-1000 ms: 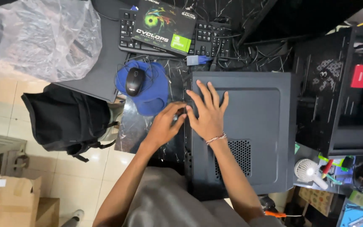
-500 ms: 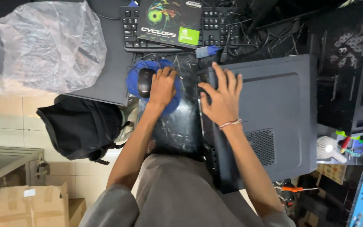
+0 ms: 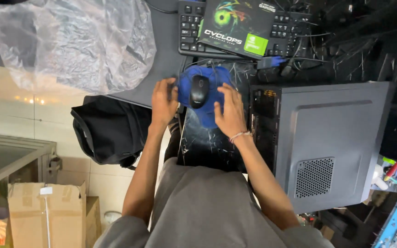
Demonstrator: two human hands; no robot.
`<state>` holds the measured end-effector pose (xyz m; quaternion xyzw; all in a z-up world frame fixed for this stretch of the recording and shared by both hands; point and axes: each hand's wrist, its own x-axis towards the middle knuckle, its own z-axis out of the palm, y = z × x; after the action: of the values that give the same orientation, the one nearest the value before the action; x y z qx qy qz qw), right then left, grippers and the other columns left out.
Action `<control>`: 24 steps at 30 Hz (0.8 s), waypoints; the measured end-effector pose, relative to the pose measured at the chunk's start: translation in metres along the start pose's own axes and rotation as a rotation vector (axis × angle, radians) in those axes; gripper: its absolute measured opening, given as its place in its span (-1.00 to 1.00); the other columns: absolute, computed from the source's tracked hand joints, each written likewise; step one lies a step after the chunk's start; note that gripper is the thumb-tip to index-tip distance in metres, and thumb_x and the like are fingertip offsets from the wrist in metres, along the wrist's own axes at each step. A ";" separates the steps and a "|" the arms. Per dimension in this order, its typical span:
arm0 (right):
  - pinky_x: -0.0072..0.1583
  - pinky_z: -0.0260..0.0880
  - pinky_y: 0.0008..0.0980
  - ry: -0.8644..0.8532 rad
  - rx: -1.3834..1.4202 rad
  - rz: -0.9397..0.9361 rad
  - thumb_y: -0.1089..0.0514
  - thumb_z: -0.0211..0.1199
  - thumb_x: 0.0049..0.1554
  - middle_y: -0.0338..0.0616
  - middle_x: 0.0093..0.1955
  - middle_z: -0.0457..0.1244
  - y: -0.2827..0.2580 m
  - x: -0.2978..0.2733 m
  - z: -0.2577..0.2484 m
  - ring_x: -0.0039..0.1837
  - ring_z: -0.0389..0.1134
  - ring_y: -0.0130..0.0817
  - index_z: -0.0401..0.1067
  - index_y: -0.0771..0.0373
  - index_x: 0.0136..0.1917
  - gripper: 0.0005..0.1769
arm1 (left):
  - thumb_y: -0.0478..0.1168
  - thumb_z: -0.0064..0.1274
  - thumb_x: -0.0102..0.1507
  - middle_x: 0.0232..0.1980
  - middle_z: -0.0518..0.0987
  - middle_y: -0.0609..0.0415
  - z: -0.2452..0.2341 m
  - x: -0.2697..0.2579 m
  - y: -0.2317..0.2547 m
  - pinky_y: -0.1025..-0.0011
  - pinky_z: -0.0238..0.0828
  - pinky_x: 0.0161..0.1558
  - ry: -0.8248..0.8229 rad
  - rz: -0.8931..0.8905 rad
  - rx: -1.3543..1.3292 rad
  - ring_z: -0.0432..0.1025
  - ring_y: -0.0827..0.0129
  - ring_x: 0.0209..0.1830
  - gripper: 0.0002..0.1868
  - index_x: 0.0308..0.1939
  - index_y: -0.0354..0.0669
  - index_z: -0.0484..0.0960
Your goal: A person is seen securing screws on a computer case, connecting cables to the back of the PC, and using a brush to clean components.
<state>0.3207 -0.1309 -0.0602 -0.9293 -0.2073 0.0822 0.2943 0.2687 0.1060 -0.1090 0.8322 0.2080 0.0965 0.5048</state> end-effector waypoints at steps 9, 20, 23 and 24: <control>0.33 0.44 -0.05 -0.066 -0.102 -0.056 0.32 0.13 0.31 -0.07 0.43 0.27 0.058 0.081 0.029 0.35 0.40 0.10 0.43 0.06 0.44 -0.54 | -0.46 0.04 0.38 0.10 0.70 -0.25 0.006 -0.013 -0.004 0.08 0.72 -0.11 -0.349 -0.141 -0.189 0.63 -0.19 0.04 -0.70 0.16 -0.27 0.71; 0.04 0.53 0.08 0.161 -0.160 0.049 0.09 0.05 0.43 -0.17 0.10 0.22 0.036 0.100 0.011 0.01 0.47 0.18 0.29 -0.05 0.16 -0.95 | -0.19 0.19 0.35 0.14 0.58 -0.21 0.002 0.008 0.002 -0.14 0.63 0.00 -0.302 -0.060 0.010 0.57 -0.27 0.08 -0.54 0.34 -0.11 0.55; 0.01 0.52 -0.07 0.302 -0.037 -0.007 0.18 -0.07 0.46 -0.12 0.05 0.27 0.026 0.097 -0.004 -0.06 0.49 0.03 0.23 0.07 0.22 -0.90 | -0.07 0.23 0.37 0.18 0.60 -0.20 0.001 0.005 0.008 -0.15 0.62 0.03 -0.341 -0.073 0.042 0.59 -0.24 0.10 -0.46 0.40 -0.09 0.51; 0.02 0.51 -0.16 0.369 0.107 -0.022 0.22 -0.11 0.46 -0.10 0.00 0.33 0.027 0.094 -0.007 -0.09 0.50 -0.10 0.22 0.13 0.25 -0.86 | -0.07 0.25 0.35 0.21 0.58 -0.23 0.001 0.004 0.012 -0.22 0.59 0.07 -0.342 -0.085 0.064 0.56 -0.32 0.15 -0.40 0.44 -0.12 0.47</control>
<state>0.4166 -0.1136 -0.0727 -0.9094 -0.1551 -0.0818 0.3770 0.2757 0.1025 -0.0991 0.8427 0.1569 -0.0745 0.5096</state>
